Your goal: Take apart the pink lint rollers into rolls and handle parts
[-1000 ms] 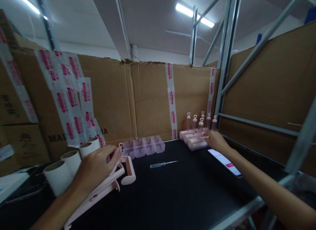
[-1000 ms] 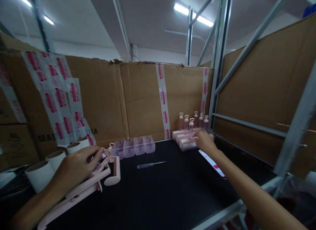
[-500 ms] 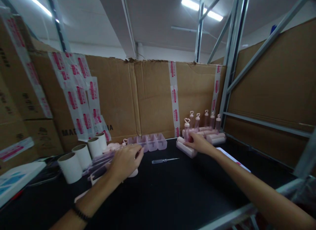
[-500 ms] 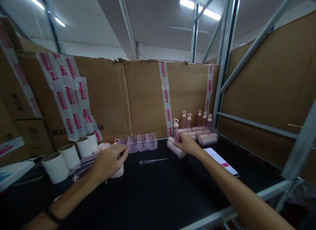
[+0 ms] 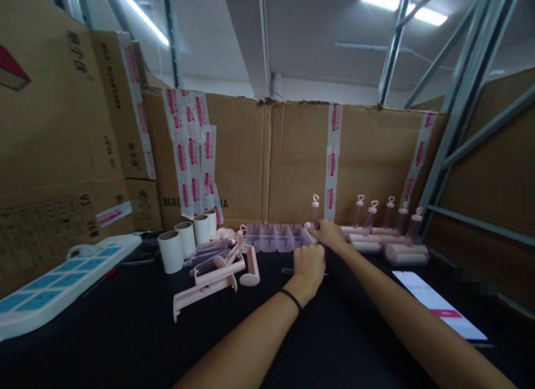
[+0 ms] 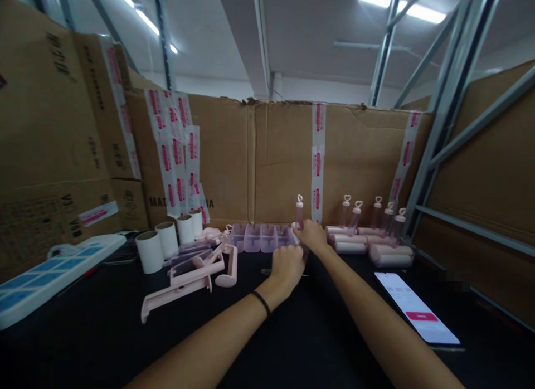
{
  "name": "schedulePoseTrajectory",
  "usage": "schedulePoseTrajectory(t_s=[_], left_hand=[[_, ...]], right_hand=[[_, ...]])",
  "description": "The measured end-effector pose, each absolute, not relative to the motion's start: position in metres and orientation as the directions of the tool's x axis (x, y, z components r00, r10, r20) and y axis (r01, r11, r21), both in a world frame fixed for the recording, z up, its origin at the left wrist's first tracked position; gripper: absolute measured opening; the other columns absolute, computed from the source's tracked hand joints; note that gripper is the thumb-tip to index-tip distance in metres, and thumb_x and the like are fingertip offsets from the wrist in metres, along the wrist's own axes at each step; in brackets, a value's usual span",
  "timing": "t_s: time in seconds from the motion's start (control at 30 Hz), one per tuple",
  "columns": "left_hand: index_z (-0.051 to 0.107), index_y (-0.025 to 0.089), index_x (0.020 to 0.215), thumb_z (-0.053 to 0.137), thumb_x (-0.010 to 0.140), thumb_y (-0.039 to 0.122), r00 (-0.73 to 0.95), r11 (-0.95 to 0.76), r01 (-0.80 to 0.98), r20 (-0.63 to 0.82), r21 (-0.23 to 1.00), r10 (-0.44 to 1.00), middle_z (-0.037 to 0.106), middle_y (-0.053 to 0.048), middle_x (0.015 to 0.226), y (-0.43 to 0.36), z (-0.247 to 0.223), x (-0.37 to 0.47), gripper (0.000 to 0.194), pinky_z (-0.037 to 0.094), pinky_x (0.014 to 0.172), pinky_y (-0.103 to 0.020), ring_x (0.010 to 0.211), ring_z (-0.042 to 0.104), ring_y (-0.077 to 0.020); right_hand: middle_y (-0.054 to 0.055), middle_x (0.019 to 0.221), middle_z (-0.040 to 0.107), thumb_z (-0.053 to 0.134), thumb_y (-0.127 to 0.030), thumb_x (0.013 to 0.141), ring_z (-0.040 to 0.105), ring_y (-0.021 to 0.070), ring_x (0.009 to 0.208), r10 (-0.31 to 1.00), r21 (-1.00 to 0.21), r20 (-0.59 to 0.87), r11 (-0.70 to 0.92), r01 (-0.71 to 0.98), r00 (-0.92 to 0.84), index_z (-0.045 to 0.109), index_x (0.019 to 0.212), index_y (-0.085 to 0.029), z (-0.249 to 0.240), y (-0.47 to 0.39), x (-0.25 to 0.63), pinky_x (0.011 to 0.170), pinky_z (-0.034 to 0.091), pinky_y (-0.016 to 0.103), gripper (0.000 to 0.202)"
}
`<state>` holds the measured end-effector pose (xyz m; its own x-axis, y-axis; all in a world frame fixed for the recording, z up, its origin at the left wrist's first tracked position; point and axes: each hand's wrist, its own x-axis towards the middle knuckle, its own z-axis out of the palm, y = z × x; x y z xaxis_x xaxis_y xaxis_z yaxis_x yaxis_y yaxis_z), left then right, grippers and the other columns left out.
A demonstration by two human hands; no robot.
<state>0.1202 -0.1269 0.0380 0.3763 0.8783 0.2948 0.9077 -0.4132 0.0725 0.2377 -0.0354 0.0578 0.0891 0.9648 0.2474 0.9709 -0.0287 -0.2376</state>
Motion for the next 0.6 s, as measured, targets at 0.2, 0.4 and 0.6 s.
schedulePoseTrajectory(t_s=[0.2, 0.4, 0.6], left_hand=[[0.061, 0.013, 0.124, 0.061, 0.098, 0.033, 0.293, -0.343, 0.936, 0.363, 0.082, 0.885, 0.067, -0.010, 0.114, -0.114, 0.036, 0.125, 0.032, 0.059, 0.085, -0.041, 0.098, 0.068, -0.0217], [0.062, 0.013, 0.120, 0.062, 0.097, 0.033, 0.305, -0.353, 0.933, 0.367, 0.068, 0.879, 0.067, -0.010, 0.114, -0.105, 0.028, 0.118, 0.030, 0.059, 0.084, -0.041, 0.097, 0.068, -0.0212], [0.062, 0.013, 0.121, 0.062, 0.097, 0.034, 0.299, -0.346, 0.936, 0.365, 0.069, 0.882, 0.067, -0.010, 0.113, -0.101, 0.022, 0.119, 0.032, 0.059, 0.083, -0.040, 0.096, 0.068, -0.0210]], right_hand=[[0.009, 0.115, 0.067, 0.062, -0.040, 0.100, 0.067, 0.0223, 0.100, 0.972, -0.229, 0.207, -0.061, 0.971, 0.110, 0.064, 0.118, -0.015, 0.060, -0.023, 0.238, 0.088, 0.057, 0.043, 0.031], [0.009, 0.116, 0.067, 0.061, -0.042, 0.100, 0.067, 0.0228, 0.102, 0.969, -0.222, 0.221, -0.059, 0.973, 0.109, 0.065, 0.117, -0.015, 0.058, -0.025, 0.234, 0.090, 0.056, 0.044, 0.032], [0.009, 0.114, 0.068, 0.060, -0.045, 0.100, 0.068, 0.0225, 0.101, 0.966, -0.219, 0.234, -0.054, 0.974, 0.106, 0.066, 0.114, -0.015, 0.059, -0.025, 0.233, 0.090, 0.056, 0.044, 0.034]])
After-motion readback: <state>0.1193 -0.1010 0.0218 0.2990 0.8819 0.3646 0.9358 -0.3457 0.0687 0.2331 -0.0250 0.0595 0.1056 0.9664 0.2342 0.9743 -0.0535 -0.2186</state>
